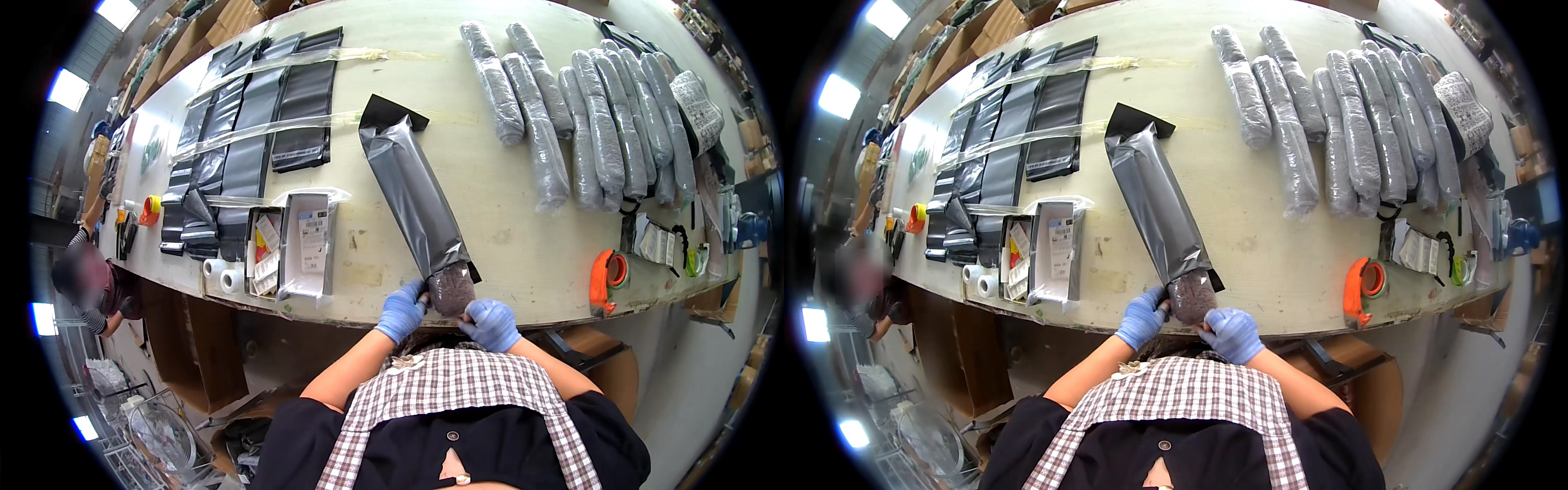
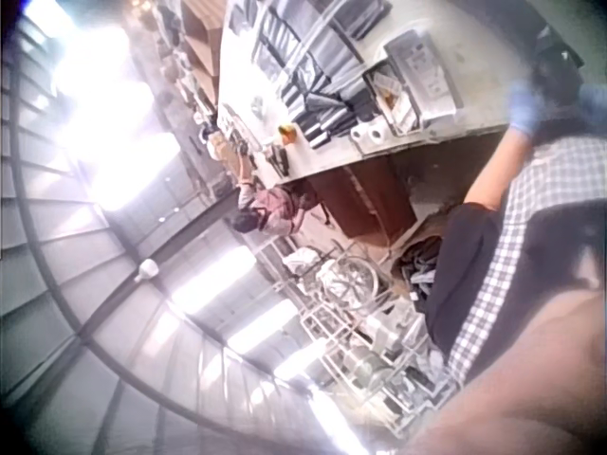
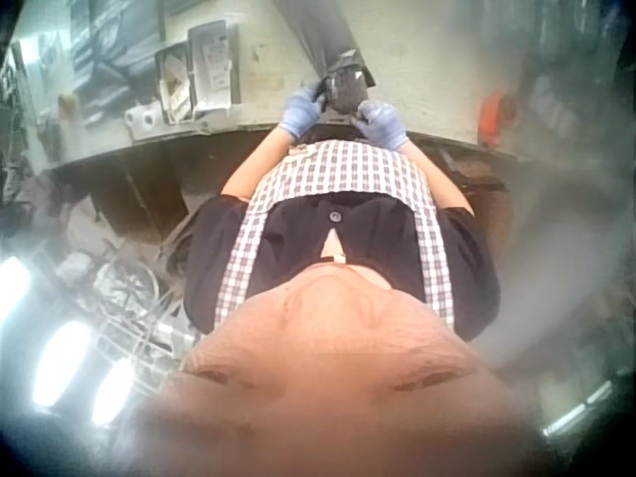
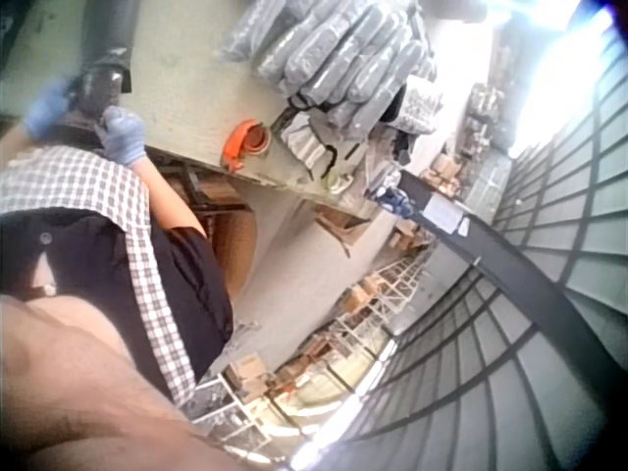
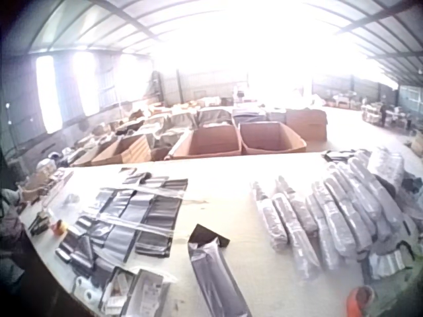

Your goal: The person places items into plastic sleeves, applies labels, and uses a tape dispenser to seal the packages at a workstation.

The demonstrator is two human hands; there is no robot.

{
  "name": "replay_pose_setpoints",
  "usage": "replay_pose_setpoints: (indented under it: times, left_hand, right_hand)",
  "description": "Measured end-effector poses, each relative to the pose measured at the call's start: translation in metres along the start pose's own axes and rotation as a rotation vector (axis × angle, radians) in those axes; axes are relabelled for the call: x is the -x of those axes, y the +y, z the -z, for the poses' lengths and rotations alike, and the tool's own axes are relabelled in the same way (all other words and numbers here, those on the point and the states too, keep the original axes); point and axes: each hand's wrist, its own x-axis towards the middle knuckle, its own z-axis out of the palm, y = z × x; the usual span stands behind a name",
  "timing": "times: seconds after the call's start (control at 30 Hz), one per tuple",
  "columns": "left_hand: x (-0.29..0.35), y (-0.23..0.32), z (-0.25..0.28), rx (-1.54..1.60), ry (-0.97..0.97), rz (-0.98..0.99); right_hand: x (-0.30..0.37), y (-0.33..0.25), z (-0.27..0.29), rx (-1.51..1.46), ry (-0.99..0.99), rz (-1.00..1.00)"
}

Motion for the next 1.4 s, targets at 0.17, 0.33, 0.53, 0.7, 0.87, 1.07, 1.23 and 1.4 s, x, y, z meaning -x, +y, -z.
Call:
replay_pose_setpoints:
  times: [0.17,0.33,0.53,0.7,0.87,1.07,1.23,1.4]
  left_hand:
    - [0.011,-0.012,0.021,-0.061,-0.083,-0.058]
    - [0.02,-0.037,0.046,0.28,-0.096,0.243]
    - [0.043,-0.04,0.041,0.265,0.124,0.173]
    - [0.056,-0.045,0.033,0.483,0.005,0.191]
    - [0.059,-0.06,0.034,0.417,-0.02,0.232]
    - [0.089,-0.074,0.034,0.493,0.046,0.372]
    - [0.104,-0.077,0.031,0.609,0.127,0.384]
    - [0.104,-0.087,0.021,0.532,0.265,0.184]
  right_hand:
    - [-0.078,-0.008,-0.044,0.113,0.403,-0.005]
    - [-0.138,-0.027,-0.054,0.028,0.601,0.049]
    - [-0.086,-0.014,-0.08,-0.159,0.194,-0.183]
    - [-0.051,-0.036,-0.078,-0.147,0.193,-0.198]
    - [-0.043,-0.041,-0.089,-0.024,0.243,-0.321]
    - [-0.015,-0.046,-0.058,0.104,0.296,-0.115]
    - [-0.01,-0.082,-0.06,-0.17,0.058,0.205]
    - [-0.034,-0.094,-0.105,-0.105,-0.007,0.146]
